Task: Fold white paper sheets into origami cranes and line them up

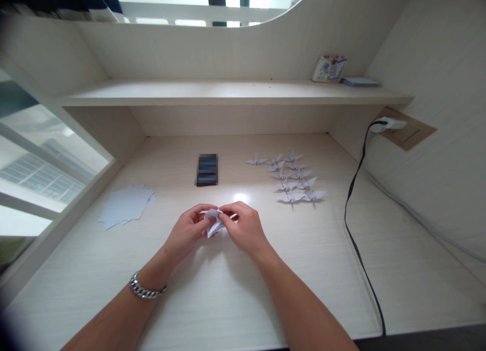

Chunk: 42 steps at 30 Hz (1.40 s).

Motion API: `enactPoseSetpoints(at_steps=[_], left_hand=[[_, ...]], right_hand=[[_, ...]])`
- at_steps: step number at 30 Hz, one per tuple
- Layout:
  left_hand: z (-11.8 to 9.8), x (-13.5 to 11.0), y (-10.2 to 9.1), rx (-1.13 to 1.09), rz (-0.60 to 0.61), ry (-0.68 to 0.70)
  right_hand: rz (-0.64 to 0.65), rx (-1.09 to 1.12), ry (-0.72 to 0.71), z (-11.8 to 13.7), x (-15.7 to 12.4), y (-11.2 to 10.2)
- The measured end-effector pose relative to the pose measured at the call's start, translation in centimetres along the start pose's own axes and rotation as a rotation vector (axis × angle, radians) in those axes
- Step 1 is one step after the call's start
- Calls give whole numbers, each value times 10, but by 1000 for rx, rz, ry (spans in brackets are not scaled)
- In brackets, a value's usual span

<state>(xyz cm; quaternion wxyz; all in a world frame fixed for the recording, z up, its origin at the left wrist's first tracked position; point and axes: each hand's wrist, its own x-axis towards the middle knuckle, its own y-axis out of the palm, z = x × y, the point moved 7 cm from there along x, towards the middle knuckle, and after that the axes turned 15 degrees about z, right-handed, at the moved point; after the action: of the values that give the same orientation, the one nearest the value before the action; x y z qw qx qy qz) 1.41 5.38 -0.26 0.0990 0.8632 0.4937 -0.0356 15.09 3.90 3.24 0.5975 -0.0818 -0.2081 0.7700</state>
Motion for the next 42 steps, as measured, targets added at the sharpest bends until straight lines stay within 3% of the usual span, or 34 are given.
enactPoseSetpoints(at_steps=[11, 17, 26, 29, 34, 42], left_hand=[[-2, 0, -3, -61, -59, 74], [-3, -1, -5, -16, -66, 121], [-13, -4, -4, 62, -47, 224], [-14, -4, -4, 94, -56, 223], [-15, -4, -5, 145, -75, 219], [-9, -3, -5, 200, -20, 181]], right_hand=[[97, 275, 130, -14, 2, 7], [74, 408, 123, -19, 5, 7], [137, 337, 85, -15, 5, 4], [147, 382, 81, -16, 5, 5], [48, 472, 78, -21, 5, 2], [125, 399, 130, -22, 5, 4]])
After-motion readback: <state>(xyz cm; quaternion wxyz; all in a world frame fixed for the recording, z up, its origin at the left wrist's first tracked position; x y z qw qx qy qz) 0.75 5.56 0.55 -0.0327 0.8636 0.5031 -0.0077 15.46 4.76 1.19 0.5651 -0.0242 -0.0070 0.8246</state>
